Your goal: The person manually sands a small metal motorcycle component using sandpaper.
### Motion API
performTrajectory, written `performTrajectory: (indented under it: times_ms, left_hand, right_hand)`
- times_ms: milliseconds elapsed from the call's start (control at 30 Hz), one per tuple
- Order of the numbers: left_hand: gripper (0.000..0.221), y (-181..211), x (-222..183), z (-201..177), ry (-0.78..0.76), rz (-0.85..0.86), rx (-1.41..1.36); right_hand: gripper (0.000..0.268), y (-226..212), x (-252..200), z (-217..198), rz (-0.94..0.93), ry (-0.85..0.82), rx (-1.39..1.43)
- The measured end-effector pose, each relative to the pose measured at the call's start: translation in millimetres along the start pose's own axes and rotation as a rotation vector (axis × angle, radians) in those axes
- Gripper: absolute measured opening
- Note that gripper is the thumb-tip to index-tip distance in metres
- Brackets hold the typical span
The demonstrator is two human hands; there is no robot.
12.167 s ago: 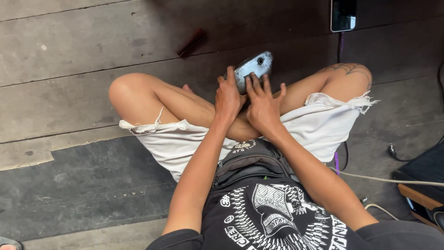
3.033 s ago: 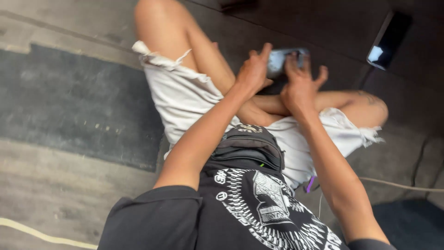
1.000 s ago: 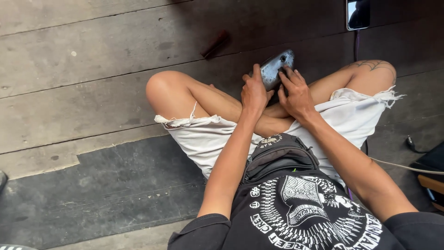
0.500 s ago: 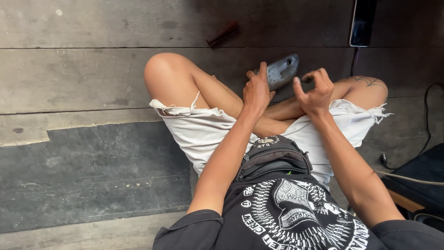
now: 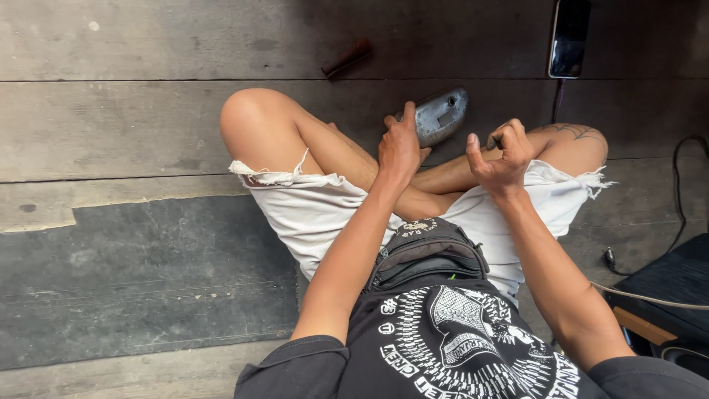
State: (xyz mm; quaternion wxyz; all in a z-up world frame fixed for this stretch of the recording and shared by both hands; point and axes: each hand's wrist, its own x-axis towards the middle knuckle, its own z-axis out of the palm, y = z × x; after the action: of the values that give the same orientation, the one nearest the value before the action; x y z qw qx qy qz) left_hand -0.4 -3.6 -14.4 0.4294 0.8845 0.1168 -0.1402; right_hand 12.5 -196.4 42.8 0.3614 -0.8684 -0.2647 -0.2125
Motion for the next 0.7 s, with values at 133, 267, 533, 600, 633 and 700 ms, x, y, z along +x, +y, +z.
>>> performTrajectory:
  times_ms: [133,267,533,600,633,700]
  left_hand:
    - [0.099,1.4,-0.7,-2.7,0.005,0.004,0.009]
    - [0.099,3.4,0.1,-4.8,-0.014,-0.013,-0.002]
    - [0.100,3.9,-0.7,-4.4,-0.023,-0.028,0.000]
    - [0.099,3.4,-0.4,-3.8,-0.017,-0.018,-0.007]
    - [0.099,4.1,-0.8,-4.4,-0.019,-0.016,-0.008]
    - [0.098,5.4,-1.5,-5.8,-0.007,-0.013,-0.009]
  right_hand:
    - [0.030,-30.8,14.2,6.4,0.021,-0.126,-0.047]
    - [0.041,-33.9,7.9,14.2,0.105,-0.329,-0.167]
    - [0.053,-35.9,9.4,16.3,0.146,-0.509,-0.288]
    - [0.065,-25.7,1.5,19.1,0.145,-0.594,-0.368]
    - [0.065,-25.1,1.7,18.8,0.146,-0.594,-0.370]
    - [0.065,-24.2,2.4,18.3,0.146,-0.618,-0.382]
